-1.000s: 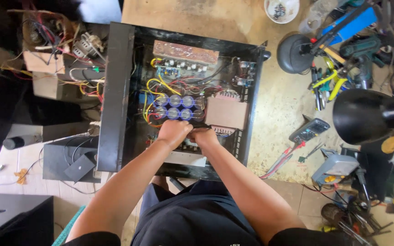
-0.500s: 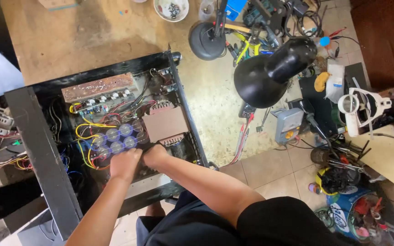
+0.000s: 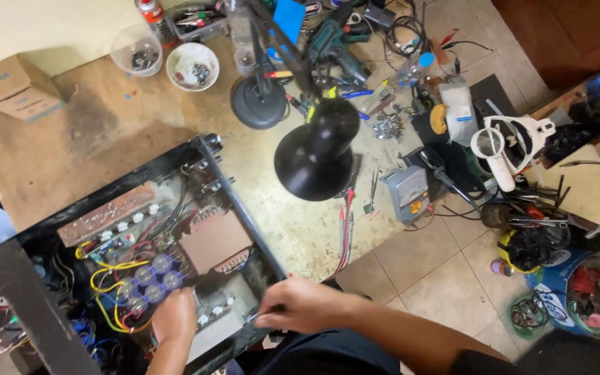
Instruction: Repairing or assembling an audio amplifier by connecting internal wiring and testing components with a multimeter.
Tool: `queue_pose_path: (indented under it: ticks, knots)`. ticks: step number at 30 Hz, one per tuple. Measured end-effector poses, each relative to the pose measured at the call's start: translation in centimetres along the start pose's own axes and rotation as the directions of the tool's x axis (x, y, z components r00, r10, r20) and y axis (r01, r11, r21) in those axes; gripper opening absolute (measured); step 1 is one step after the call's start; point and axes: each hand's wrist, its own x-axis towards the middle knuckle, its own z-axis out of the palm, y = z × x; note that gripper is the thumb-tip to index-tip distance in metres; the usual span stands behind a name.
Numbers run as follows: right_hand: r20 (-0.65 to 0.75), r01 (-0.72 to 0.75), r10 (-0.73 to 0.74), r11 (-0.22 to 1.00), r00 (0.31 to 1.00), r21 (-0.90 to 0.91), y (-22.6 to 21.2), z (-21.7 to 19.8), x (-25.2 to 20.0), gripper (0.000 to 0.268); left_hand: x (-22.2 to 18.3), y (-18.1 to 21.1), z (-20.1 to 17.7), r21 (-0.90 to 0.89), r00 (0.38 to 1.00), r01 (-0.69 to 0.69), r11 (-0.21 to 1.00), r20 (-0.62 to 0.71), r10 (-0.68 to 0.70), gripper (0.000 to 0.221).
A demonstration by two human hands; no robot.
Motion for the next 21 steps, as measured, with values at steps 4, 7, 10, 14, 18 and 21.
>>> queue_pose_path:
  ticks: [4, 7, 10, 14, 18, 21]
  knots:
    - [-0.320, -0.628, 0.638, 0.764, 0.700, 0.151, 1.6, -16.7, -7.0, 0.034, 0.2, 1.6, -0.8, 0.082, 0.972, 0.188, 0.979, 0.126, -0.197, 0.019]
    - [-0.670, -0.679, 0.509, 0.734, 0.540, 0.011, 15.5, -26.4, -6.6, 0.045, 1.4, 0.5, 5.0, 0.153, 0.971, 0.206, 0.967, 0.088, -0.221, 0.025]
    - [-0.660, -0.719, 0.480, 0.682, 0.578, -0.134, 21.5, -32.4, -1.3, 0.039, 2.9, -0.5, 9.4, 0.207, 0.947, 0.292, 0.934, 0.072, -0.313, 0.030]
    - [-0.624, -0.719, 0.415, 0.585, 0.663, -0.375, 28.8, -34.9, 6.1, 0.028, 1.6, 0.9, 8.5, 0.131, 0.880, 0.420, 0.898, 0.181, -0.438, 0.031]
    - [-0.625, -0.758, 0.433, 0.438, 0.649, -0.484, 33.1, -35.5, 10.6, 0.025, 0.7, 2.9, 5.0, 0.021, 0.945, 0.316, 0.948, 0.084, -0.317, 0.014]
    - [-0.590, -0.704, 0.387, 0.443, 0.709, -0.555, 35.2, -35.6, 11.7, 0.025, 0.0, 4.9, 2.2, -0.110, 0.866, 0.455, 0.884, 0.284, -0.411, 0.040]
